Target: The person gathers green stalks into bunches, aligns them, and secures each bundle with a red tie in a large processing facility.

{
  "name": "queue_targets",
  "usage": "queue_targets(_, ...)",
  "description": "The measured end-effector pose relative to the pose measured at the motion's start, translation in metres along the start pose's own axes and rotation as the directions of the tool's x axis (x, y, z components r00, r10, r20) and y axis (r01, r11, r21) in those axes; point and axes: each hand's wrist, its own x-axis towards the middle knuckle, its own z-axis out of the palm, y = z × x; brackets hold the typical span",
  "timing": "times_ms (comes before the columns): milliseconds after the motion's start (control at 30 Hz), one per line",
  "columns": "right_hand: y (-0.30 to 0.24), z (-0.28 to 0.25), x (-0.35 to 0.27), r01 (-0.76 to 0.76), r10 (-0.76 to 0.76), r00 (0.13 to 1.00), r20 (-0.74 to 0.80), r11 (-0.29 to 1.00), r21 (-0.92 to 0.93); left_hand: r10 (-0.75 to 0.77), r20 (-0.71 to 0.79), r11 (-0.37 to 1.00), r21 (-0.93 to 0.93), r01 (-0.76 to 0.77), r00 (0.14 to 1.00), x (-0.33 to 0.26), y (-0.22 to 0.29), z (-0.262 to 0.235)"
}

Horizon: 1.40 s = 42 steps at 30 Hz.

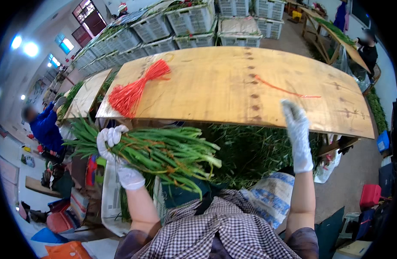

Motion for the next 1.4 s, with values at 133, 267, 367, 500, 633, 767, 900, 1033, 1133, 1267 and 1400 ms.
queue_targets(133,-0.027,0.079,-0.111,-0.529,0.145,0.498,0.855,0.832,0.167,0.362,0.353,0.719,0.483,-0.5,0.863,-0.004,-0.032,0.023)
queue_targets(267,-0.082,0.093,-0.141,-0.714,0.236,0.588,0.773,0.601,0.359,0.007,0.104,0.992,0.125,-0.02,0.995,0.004,-0.019,0.029)
queue_targets(367,-0.053,0.108,-0.143,-0.58,0.312,0.698,0.644,0.774,0.254,-0.083,0.041,0.994,0.068,0.08,0.996,0.014,-0.018,0.036)
queue_targets(500,-0.008,0.095,-0.133,-0.767,0.531,0.629,0.568,0.543,0.342,-0.029,0.119,0.998,-0.047,0.035,0.993,0.022,0.012,-0.019)
queue_targets(633,0.071,0.063,-0.124,-0.567,0.499,0.822,0.274,0.761,0.315,-0.013,-0.111,1.0,-0.014,0.012,0.994,0.014,0.006,-0.013)
queue_targets(767,0.029,0.062,-0.111,-0.52,0.489,0.825,0.283,0.853,0.043,0.011,0.068,0.994,-0.11,-0.003,0.998,0.012,0.014,-0.026)
queue_targets(900,-0.088,0.102,-0.118,0.342,-0.305,0.891,0.337,0.938,-0.054,-0.058,-0.102,0.977,-0.208,0.035,0.993,0.005,-0.008,-0.009)
queue_targets(1033,-0.081,0.117,-0.122,0.162,-0.262,0.867,0.424,0.952,0.258,-0.119,-0.03,0.98,-0.162,0.113,0.992,0.007,-0.018,-0.009)
queue_targets(1133,-0.079,0.117,-0.13,-0.065,-0.148,0.898,0.414,0.887,0.458,-0.068,-0.042,0.992,-0.11,0.063,0.997,0.006,-0.02,-0.013)
queue_targets(1267,-0.063,0.105,-0.132,-0.337,0.167,0.847,0.504,0.903,0.267,-0.067,-0.046,0.988,-0.143,0.06,0.997,0.003,-0.022,-0.008)
queue_targets(1400,-0.017,0.07,-0.13,-0.624,0.372,0.732,0.571,0.703,0.341,-0.073,-0.008,0.99,-0.122,0.072,0.997,0.002,-0.006,-0.008)
